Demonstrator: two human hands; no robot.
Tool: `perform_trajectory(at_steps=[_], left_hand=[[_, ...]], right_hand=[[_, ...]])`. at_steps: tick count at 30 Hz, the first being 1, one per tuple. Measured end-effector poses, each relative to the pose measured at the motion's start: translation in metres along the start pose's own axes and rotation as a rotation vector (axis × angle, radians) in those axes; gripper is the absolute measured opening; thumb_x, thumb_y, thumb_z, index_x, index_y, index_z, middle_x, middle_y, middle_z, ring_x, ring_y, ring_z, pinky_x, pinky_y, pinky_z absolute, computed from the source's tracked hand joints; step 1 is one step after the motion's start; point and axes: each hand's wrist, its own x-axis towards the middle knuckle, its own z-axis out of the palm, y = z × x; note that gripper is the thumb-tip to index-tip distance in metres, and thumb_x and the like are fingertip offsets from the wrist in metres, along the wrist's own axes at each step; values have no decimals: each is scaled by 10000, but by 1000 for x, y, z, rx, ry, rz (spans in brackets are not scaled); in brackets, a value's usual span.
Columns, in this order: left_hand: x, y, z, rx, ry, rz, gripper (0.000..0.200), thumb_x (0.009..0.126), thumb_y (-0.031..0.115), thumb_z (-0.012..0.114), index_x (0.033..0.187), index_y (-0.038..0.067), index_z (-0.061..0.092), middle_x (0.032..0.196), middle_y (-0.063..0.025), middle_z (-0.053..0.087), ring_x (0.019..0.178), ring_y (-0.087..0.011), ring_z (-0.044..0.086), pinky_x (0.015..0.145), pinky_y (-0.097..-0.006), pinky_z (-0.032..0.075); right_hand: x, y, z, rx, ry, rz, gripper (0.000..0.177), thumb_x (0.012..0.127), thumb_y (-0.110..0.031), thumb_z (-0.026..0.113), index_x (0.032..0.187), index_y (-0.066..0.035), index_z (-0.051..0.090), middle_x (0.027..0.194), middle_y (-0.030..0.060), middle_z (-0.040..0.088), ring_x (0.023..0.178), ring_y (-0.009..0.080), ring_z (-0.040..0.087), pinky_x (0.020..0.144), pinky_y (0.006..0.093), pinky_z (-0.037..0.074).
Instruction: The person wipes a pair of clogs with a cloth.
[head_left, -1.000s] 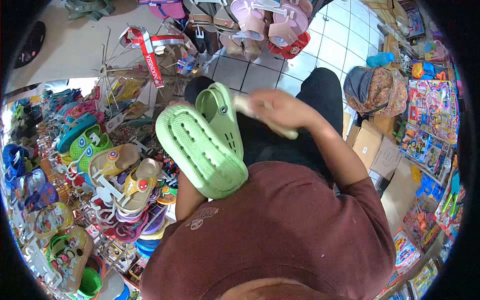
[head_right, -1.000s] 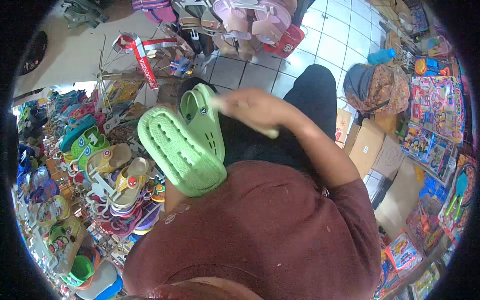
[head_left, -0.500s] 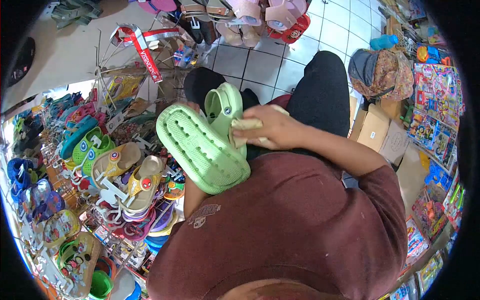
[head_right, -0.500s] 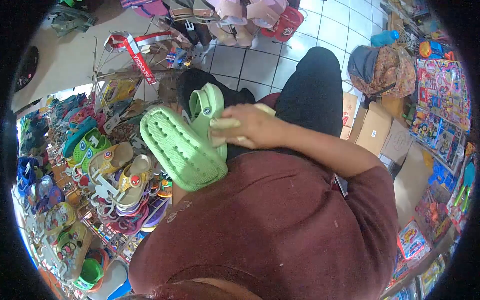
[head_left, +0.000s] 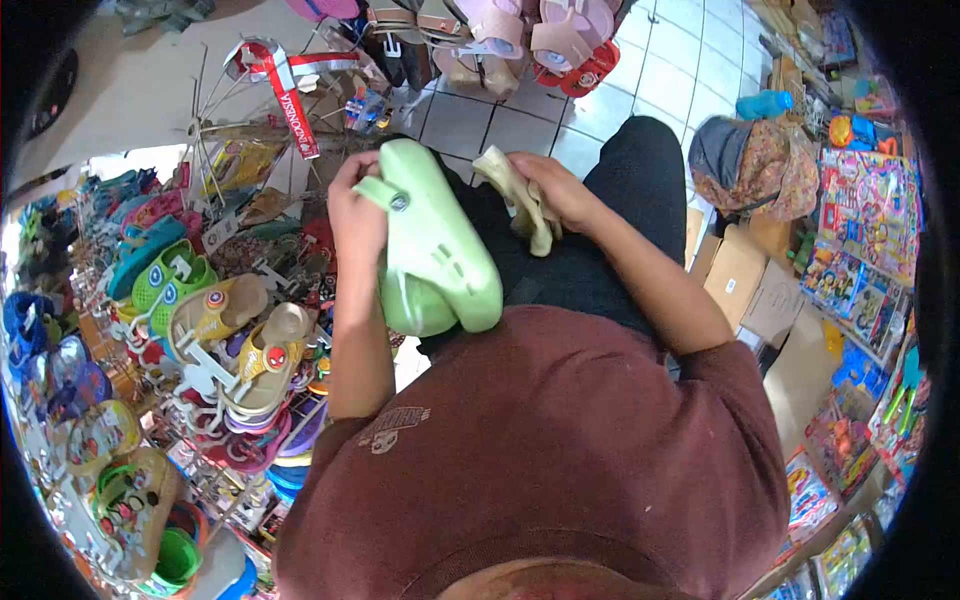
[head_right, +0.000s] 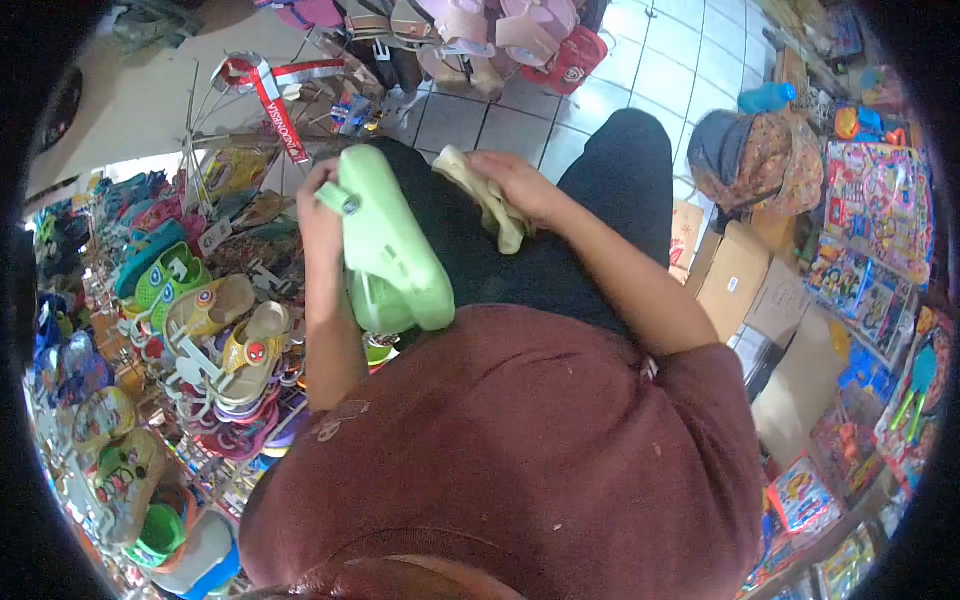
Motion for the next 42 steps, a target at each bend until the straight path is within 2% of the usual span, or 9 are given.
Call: perform_trajectory(at_steps=[1,3,7,16,19,24,30,37,42], left_hand=[[4,11,10,122,39,25,299,987,219,568,1053,-51,679,881,-183,734,817,-247,717,734,-372,544],[15,18,16,312,-23,127,333,965,231,572,1105,-58,660,943,-269,712,902,-378,708,808,-449,537],[29,35,23,535,-206,94,430,931,247,573,1221,-68,613,1030,-364,655,1059,-532,612,933,-548,488],[22,46,13,402,-490,11,842,892,644,631,1330,-71,561,1199,-304,676,1171,-414,648,1007,-441,487],[13,21,7,481,-358,-65,762,928,646,579,1265,-36,632,1156,-301,692,1146,-426,655,997,-447,488],[-13,2,7,527,-219,109,623,1025,539,487,864,-34,674,674,-249,613,683,-409,674,643,-506,481],[-27,-22,-6,315,-215,76,527,1023,480,537,856,-3,666,660,-189,613,605,-371,586,602,-451,457],[-50,-20,-3,207,-239,77,344,906,378,732,937,38,692,776,-134,693,730,-269,642,705,-390,489],[-64,7,-3,343,-258,-61,616,724,388,905,1143,24,639,1088,-158,696,987,-308,673,882,-396,520]], right_hand=[[0,-5,-3,149,-9,83,534,1051,-427,495,1292,37,600,1193,99,643,1034,194,619,938,343,492],[-4,-6,-1,-149,34,-282,548,1040,-421,460,1336,22,592,1111,84,671,1016,172,623,941,334,498],[-12,-6,-12,368,-11,39,643,985,-457,532,1416,20,512,1288,126,609,1174,194,582,1024,334,463],[-8,-23,-23,92,-194,131,732,853,-281,742,1460,19,463,1280,123,627,1165,192,599,1033,333,458],[-7,-23,-23,183,-148,127,710,873,-261,729,1467,21,460,1294,121,627,1163,194,609,1025,331,465],[-3,-18,-22,207,-138,140,693,858,-229,715,1444,48,472,1279,145,645,1137,218,646,1029,354,488],[0,-13,-15,182,-87,184,670,857,-240,701,1415,67,491,1236,167,661,1080,233,674,988,364,523],[-2,-7,-11,232,-66,250,635,867,-288,676,1355,89,527,1192,198,669,1029,246,700,912,356,569],[1,-8,-14,309,-121,257,595,891,-318,648,1316,88,553,1137,194,691,1000,241,711,898,355,573]])
